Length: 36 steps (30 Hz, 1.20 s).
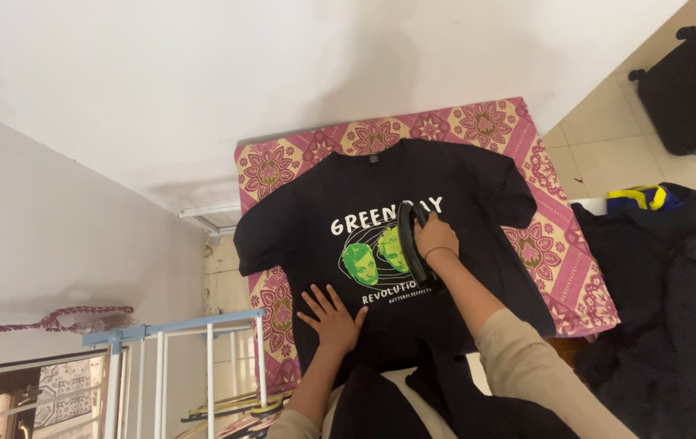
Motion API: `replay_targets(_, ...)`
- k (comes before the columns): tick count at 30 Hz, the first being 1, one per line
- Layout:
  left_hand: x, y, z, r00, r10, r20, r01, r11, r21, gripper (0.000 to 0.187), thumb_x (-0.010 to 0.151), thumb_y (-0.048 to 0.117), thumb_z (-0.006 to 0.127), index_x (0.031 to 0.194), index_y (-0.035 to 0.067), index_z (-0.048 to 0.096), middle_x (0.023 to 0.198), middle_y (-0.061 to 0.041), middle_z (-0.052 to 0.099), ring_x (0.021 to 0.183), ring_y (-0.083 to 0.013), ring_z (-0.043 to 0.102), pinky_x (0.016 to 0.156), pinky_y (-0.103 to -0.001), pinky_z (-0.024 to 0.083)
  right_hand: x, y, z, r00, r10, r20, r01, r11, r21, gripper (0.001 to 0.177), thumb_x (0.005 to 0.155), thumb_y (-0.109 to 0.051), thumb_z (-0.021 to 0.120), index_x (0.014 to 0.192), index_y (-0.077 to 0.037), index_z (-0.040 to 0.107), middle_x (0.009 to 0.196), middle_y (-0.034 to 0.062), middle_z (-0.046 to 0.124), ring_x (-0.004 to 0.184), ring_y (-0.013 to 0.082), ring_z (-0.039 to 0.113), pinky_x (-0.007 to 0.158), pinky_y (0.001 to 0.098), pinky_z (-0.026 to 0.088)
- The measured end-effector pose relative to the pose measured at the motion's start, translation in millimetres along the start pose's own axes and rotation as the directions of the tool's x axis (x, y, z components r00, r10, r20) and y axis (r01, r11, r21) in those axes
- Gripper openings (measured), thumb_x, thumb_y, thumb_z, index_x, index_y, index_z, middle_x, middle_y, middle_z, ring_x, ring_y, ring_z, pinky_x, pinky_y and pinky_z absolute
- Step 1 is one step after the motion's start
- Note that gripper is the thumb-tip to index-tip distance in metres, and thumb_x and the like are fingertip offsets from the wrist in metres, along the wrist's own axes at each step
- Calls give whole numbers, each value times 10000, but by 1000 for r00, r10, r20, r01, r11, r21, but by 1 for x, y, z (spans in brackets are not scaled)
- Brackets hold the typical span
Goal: The person irons a black t-shirt on a patterned surface, then places it on a hanger and hangs it on a drying rack. They then pick up another black t-shirt and lay it on the surface.
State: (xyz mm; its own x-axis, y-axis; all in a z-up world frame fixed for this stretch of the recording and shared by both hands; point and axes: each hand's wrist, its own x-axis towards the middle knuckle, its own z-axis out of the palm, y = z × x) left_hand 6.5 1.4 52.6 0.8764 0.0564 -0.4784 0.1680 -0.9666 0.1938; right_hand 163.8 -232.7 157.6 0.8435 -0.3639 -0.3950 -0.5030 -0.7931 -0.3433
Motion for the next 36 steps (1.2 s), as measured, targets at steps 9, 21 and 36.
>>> replay_targets(9,-1,2,-5,1000,-7,27,7,1000,5,1120,944,775,396,1607,-45,20,1641,-363,-153,1486,-577,-212,1085,-824,-60,81,-32,10,995,28,-93,-23,999,48,449,1017,-428,541,1214,-30,609,1154,264,703,1087,442,682,930,529,547)
replay_targets(21,14,-13,43,851,136,-507,-163,987,-8,1113,853,770,480,1507,-78,175,1582,-375,-35,1445,-600,-102,971,-874,-13,188,-66,-1,992,19,-128,-22,1000,-17,442,972,-395,617,1262,-61,603,1183,250,702,1111,429,676,924,532,548)
replay_targets(36,14,-2,21,998,-63,25,63,998,23,1160,897,850,382,1621,7,50,1660,-332,-111,1510,-546,-164,1105,-822,-41,152,-48,1,999,-30,-33,28,999,-40,449,947,-384,624,1274,-76,614,1214,250,699,1147,424,670,972,516,541)
